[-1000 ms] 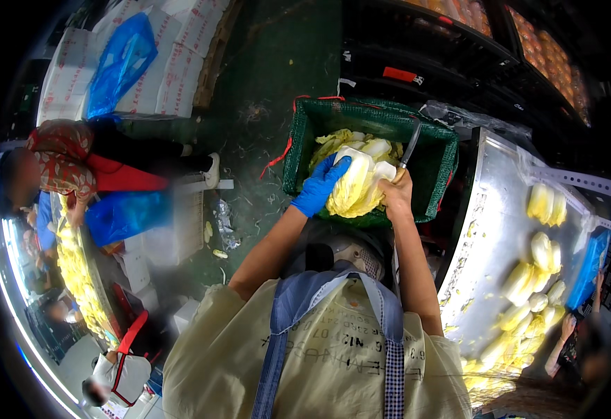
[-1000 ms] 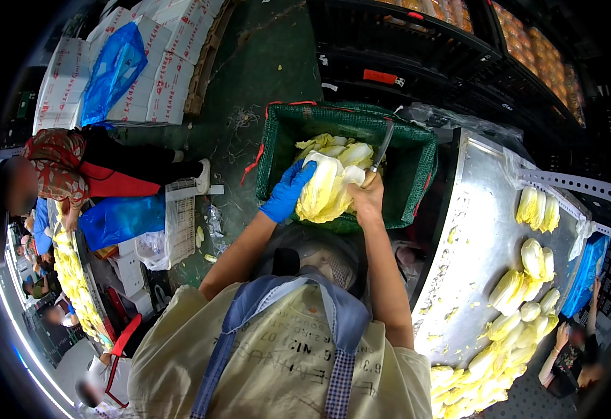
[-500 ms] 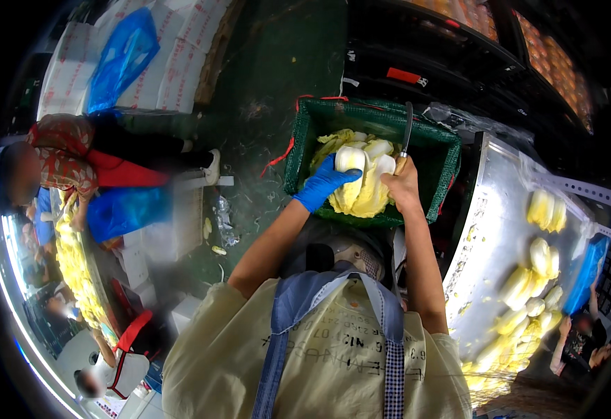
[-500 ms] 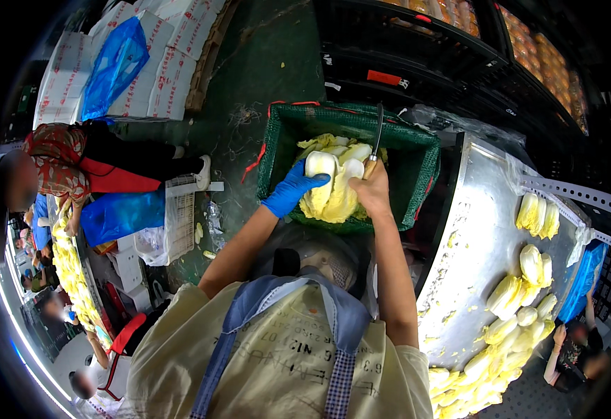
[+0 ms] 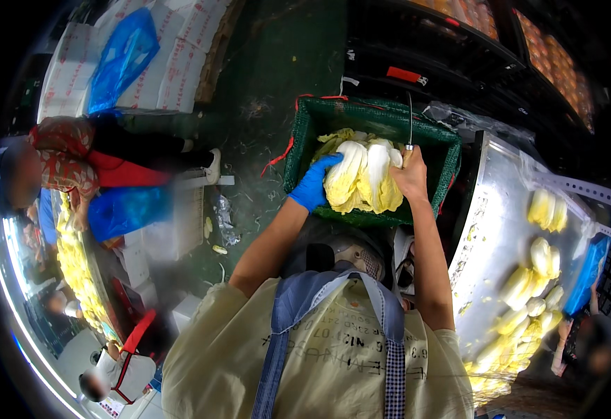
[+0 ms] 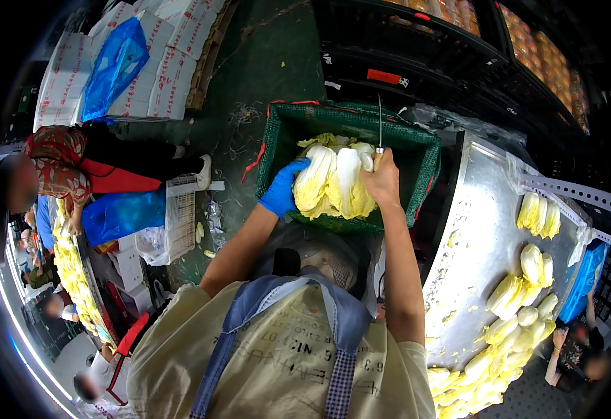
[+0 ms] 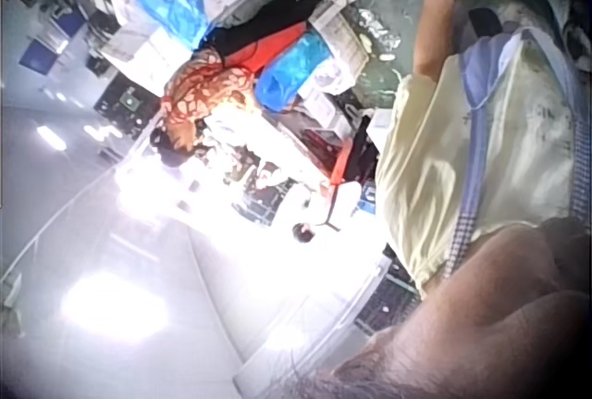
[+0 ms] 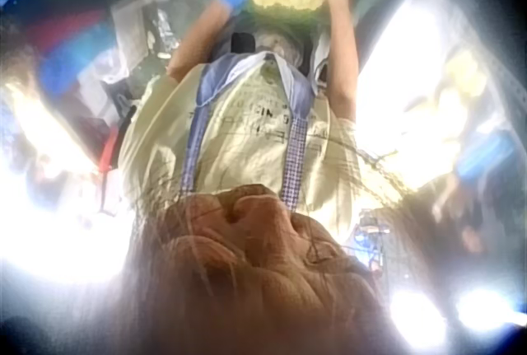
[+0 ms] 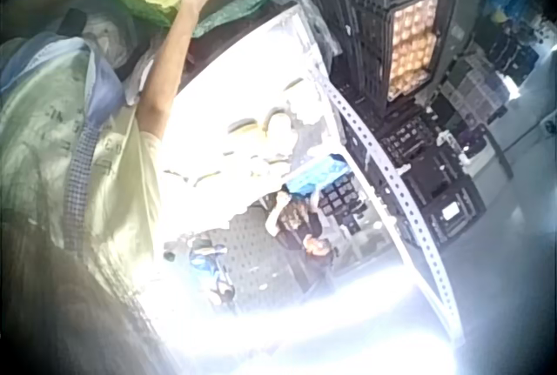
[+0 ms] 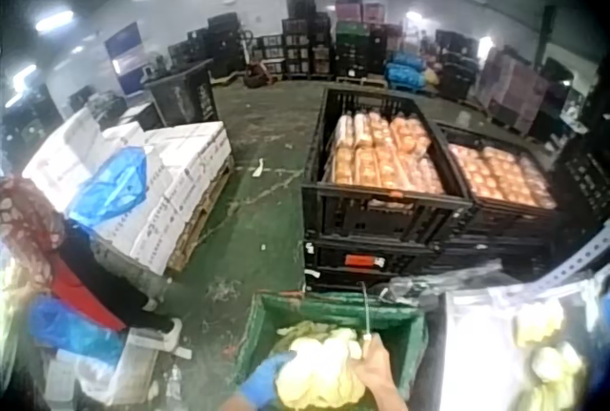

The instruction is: The person holds heads of cabbage and trims the bottom stems with a knife before placing the cabbages into a green crate.

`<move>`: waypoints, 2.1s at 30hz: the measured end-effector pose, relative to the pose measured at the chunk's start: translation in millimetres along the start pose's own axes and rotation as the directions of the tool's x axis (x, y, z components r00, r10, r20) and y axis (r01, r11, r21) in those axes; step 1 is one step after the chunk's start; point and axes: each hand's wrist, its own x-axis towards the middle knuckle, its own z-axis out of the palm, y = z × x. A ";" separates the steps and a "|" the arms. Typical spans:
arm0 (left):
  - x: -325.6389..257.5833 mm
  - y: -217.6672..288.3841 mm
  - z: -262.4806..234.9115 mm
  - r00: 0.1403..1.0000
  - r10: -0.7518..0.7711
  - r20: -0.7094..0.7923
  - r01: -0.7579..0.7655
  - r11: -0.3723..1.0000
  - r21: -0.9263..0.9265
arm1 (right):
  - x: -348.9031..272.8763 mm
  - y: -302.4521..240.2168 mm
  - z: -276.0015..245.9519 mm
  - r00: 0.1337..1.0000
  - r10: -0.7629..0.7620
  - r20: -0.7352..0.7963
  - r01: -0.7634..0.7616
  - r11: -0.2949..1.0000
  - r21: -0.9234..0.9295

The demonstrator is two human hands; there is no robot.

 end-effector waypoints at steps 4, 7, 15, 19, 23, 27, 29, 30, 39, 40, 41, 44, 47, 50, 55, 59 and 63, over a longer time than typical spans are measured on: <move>-3.6 -1.8 16.3 0.984 0.130 -0.120 -0.071 0.912 0.404 | -0.1 -5.7 -4.4 1.000 -0.028 -0.006 0.028 0.999 -0.039; 3.0 5.5 4.5 0.975 0.155 -0.159 -0.097 0.941 0.325 | 5.1 10.9 -7.3 0.993 -0.118 -0.029 0.110 0.973 -0.204; 1.8 24.2 8.1 0.930 0.352 -0.109 -0.207 0.744 0.636 | -12.0 16.7 -6.7 0.983 -0.105 0.153 0.112 0.993 -0.034; 5.7 8.4 12.5 0.964 0.263 0.024 -0.209 0.705 0.678 | -16.3 11.4 27.6 0.966 -0.142 0.216 0.061 0.938 0.342; 10.0 2.0 9.6 0.973 0.212 0.091 -0.203 0.599 0.774 | -16.3 13.4 30.8 0.953 -0.065 0.296 -0.104 0.847 0.521; 0.7 3.2 18.0 0.970 0.225 0.094 -0.215 0.608 0.764 | -21.2 17.0 21.4 0.972 -0.027 0.234 -0.118 0.805 0.581; 1.7 4.9 19.3 0.982 0.190 0.023 -0.166 0.786 0.595 | -17.0 27.9 23.1 0.984 0.008 0.177 -0.126 0.733 0.668; 0.8 4.7 20.9 0.984 0.167 0.056 -0.170 0.818 0.549 | -15.8 32.8 24.4 0.988 0.003 0.155 -0.106 0.739 0.665; -0.6 10.6 12.8 0.999 0.040 0.011 -0.042 0.970 0.239 | -6.9 25.9 1.8 0.998 -0.062 0.008 0.061 0.994 0.089; 0.1 12.1 9.4 0.998 -0.004 0.063 -0.007 0.987 0.161 | -6.7 24.3 -1.0 0.999 -0.044 -0.011 0.044 0.999 0.020; 2.6 11.1 7.6 0.997 0.051 0.066 -0.060 0.987 0.147 | -8.6 20.8 -5.3 0.998 -0.040 0.058 0.038 0.999 0.030; 7.7 6.1 11.1 0.969 0.246 0.005 -0.227 0.888 0.401 | -14.6 14.6 4.0 0.989 -0.133 0.059 0.134 0.991 -0.004; 13.0 -1.2 17.3 0.922 0.379 0.085 -0.338 0.676 0.655 | -20.4 -0.1 24.0 0.980 -0.061 0.187 -0.010 0.933 0.358; 13.7 -8.8 15.8 0.904 0.423 0.071 -0.341 0.610 0.715 | -24.0 -9.8 29.7 0.969 -0.031 0.244 -0.092 0.876 0.474; 7.9 -6.1 20.5 0.910 0.408 0.082 -0.333 0.597 0.730 | -26.6 -3.1 28.8 0.968 -0.024 0.250 -0.140 0.774 0.617; 5.5 -2.7 23.8 0.914 0.394 0.093 -0.328 0.588 0.739 | -28.1 -4.2 27.1 0.970 0.003 0.245 -0.172 0.720 0.673; 8.4 -1.9 21.2 0.905 0.396 0.153 -0.347 0.481 0.805 | -22.9 4.2 31.7 0.971 0.049 0.235 -0.157 0.871 0.465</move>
